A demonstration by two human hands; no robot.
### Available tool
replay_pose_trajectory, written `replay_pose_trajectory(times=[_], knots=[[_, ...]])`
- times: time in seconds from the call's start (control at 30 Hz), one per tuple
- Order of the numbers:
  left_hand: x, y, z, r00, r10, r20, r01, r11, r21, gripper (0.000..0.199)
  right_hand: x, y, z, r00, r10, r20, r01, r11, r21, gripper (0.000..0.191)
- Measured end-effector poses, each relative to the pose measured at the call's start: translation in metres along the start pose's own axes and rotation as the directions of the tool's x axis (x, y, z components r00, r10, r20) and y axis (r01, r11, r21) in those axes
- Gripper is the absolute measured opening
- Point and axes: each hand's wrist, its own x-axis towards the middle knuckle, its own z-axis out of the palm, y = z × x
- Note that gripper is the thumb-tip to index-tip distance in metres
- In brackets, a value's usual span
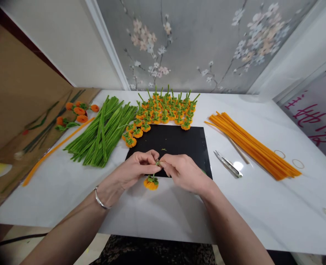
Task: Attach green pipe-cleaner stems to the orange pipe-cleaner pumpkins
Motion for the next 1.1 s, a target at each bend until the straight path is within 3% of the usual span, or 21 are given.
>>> replay_pose_trajectory(times=[0.2, 0.37, 0.47, 0.63, 0.7, 0.87, 0.97, 1.1], knots=[[0.003, 0.002, 0.001, 1.000, -0.009, -0.021, 0.009, 1.000, 0.018, 0.020, 0.002, 0.001, 0.002, 1.000, -0.010, -0.002, 0.010, 1.000, -0.015, 0.027], [0.004, 0.006, 0.002, 0.997, -0.058, -0.056, 0.064, 0.990, 0.128, 0.018, 0.006, 0.007, 0.003, 0.999, -0.009, -0.051, 0.006, 0.998, -0.061, 0.026], [0.005, 0.006, 0.001, 0.993, -0.087, -0.078, 0.097, 0.986, 0.137, 0.028, 0.008, 0.006, 0.003, 0.997, -0.001, -0.071, -0.006, 0.995, -0.100, 0.026], [0.008, 0.006, 0.000, 0.991, -0.042, -0.130, 0.057, 0.992, 0.115, 0.022, 0.001, -0.002, -0.018, 0.991, 0.103, -0.090, -0.116, 0.981, -0.153, 0.026], [0.008, 0.007, -0.001, 0.982, -0.069, -0.176, 0.079, 0.996, 0.050, 0.021, -0.011, 0.001, -0.035, 0.946, 0.234, -0.225, -0.285, 0.931, -0.230, 0.028], [0.004, 0.010, -0.003, 0.956, -0.157, -0.246, 0.132, 0.985, -0.114, 0.025, -0.063, 0.041, -0.061, 0.722, 0.416, -0.552, -0.671, 0.617, -0.413, 0.031], [0.001, 0.010, -0.004, 0.958, -0.145, -0.247, 0.112, 0.983, -0.142, 0.026, -0.091, 0.070, -0.058, 0.632, 0.499, -0.594, -0.772, 0.477, -0.420, 0.032], [-0.002, 0.009, -0.004, 0.969, -0.143, -0.201, 0.115, 0.983, -0.143, 0.029, -0.105, 0.089, -0.051, 0.573, 0.564, -0.595, -0.815, 0.467, -0.343, 0.023]])
